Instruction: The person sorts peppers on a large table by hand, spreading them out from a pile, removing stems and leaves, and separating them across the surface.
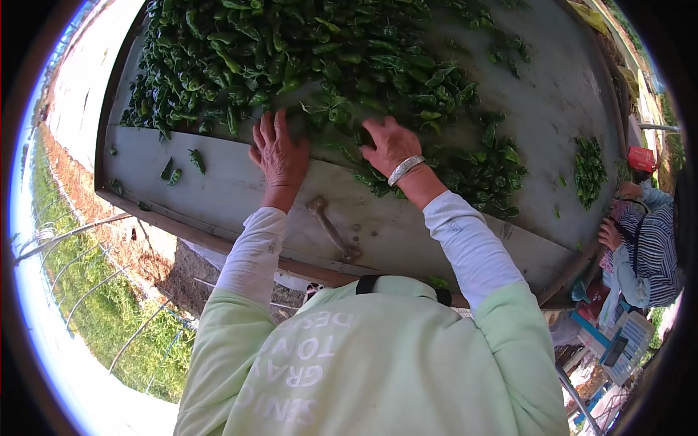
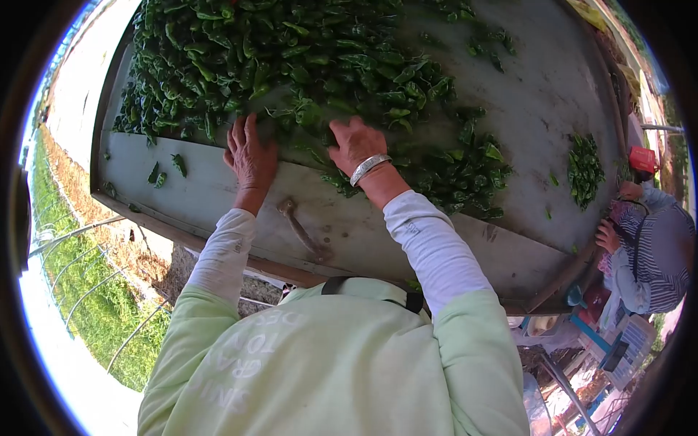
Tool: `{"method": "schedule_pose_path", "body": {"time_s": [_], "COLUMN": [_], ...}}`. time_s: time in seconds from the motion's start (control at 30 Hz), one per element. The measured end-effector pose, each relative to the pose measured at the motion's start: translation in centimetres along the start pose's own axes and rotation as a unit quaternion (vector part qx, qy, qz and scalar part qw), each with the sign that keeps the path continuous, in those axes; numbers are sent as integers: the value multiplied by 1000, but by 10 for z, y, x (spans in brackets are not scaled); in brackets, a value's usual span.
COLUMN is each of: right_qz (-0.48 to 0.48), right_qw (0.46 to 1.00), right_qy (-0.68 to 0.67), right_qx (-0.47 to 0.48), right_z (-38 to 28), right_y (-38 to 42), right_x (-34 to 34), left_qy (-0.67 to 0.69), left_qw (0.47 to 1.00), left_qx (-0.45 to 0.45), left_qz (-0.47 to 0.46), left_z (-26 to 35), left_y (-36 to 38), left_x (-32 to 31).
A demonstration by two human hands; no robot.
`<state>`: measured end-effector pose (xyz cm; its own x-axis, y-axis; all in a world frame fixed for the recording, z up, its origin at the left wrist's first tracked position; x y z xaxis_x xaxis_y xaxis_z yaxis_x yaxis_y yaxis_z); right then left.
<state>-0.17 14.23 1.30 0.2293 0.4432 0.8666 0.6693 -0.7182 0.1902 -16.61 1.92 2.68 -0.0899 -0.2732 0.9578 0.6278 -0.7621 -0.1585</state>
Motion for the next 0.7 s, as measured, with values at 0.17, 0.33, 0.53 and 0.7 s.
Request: {"method": "schedule_pose_path", "body": {"time_s": [0.17, 0.33, 0.53, 0.7], "right_qz": [72, 123, -41, 107], "right_qw": [995, 991, 823, 971], "right_qy": [46, -12, -545, -212], "right_qx": [-49, 57, -152, -21], "right_z": [-11, -18, 29, 4], "right_y": [8, 4, -16, -93], "right_x": [11, 2, 13, 50], "left_qy": [8, -6, 18, 20], "left_qw": [1000, 1000, 1000, 1000], "left_qx": [0, 4, 4, 2], "left_qz": [-6, 3, -13, -12], "left_z": [0, 2, 2, 4], "left_y": [0, 0, -1, -1], "left_x": [0, 5, 3, 2]}}
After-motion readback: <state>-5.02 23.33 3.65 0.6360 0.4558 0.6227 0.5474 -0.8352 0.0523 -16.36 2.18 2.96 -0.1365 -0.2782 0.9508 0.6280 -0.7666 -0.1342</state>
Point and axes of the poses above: each hand's wrist, its own y-axis away from the middle knuckle, its own x-axis out of the back of the hand, z = x × y, the point moved 9 cm from there along -y, towards the middle knuckle, and after that the axes turned 8 degrees about -x, right-handed, at the moved point
